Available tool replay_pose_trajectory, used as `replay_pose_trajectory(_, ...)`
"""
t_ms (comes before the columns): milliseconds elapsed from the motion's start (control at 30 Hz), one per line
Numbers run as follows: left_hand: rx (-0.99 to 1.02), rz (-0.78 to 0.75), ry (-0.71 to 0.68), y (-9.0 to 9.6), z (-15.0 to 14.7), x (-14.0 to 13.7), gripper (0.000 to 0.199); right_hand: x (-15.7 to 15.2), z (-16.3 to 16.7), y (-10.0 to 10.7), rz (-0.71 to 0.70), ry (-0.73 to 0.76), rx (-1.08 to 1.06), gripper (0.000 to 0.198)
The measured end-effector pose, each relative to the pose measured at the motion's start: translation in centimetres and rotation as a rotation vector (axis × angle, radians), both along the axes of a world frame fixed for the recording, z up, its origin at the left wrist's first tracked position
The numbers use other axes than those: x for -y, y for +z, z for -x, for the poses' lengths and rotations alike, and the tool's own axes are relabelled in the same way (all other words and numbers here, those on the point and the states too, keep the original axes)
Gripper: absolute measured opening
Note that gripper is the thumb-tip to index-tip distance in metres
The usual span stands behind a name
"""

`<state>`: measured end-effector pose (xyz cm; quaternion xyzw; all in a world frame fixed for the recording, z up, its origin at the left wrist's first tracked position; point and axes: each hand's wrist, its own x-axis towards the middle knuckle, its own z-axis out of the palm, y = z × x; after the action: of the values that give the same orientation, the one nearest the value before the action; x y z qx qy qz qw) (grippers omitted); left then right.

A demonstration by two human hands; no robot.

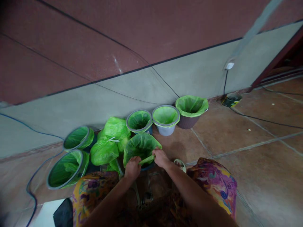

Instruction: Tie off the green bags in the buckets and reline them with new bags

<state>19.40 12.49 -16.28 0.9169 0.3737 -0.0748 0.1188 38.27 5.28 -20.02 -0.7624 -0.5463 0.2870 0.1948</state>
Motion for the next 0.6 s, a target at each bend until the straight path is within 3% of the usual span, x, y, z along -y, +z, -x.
replay_pose_trajectory(167, -0.181, 0.06, -0.144, -1.5, 2.1, 4.0, 0.027, 3.2, 1.7, -2.1, -0.121, -0.013, -0.015, 0.024)
replay_pose_trajectory(400, -0.255, 0.175, 0.068, -3.3, 2.9, 5.1, 0.039, 4.4, 2.2, -4.1, -0.142, -0.178, -0.057, 0.025)
replay_pose_trajectory(467, -0.244, 0.218, 0.181, -3.2, 3.0, 4.4, 0.043, 4.2, 2.2, -4.7, -0.167, -0.321, -0.155, 0.025)
replay_pose_trajectory(600, -0.231, 0.295, 0.449, -2.5, 3.3, 3.3, 0.031, 3.2, 1.6, -6.0, -0.214, -0.799, -0.407, 0.018)
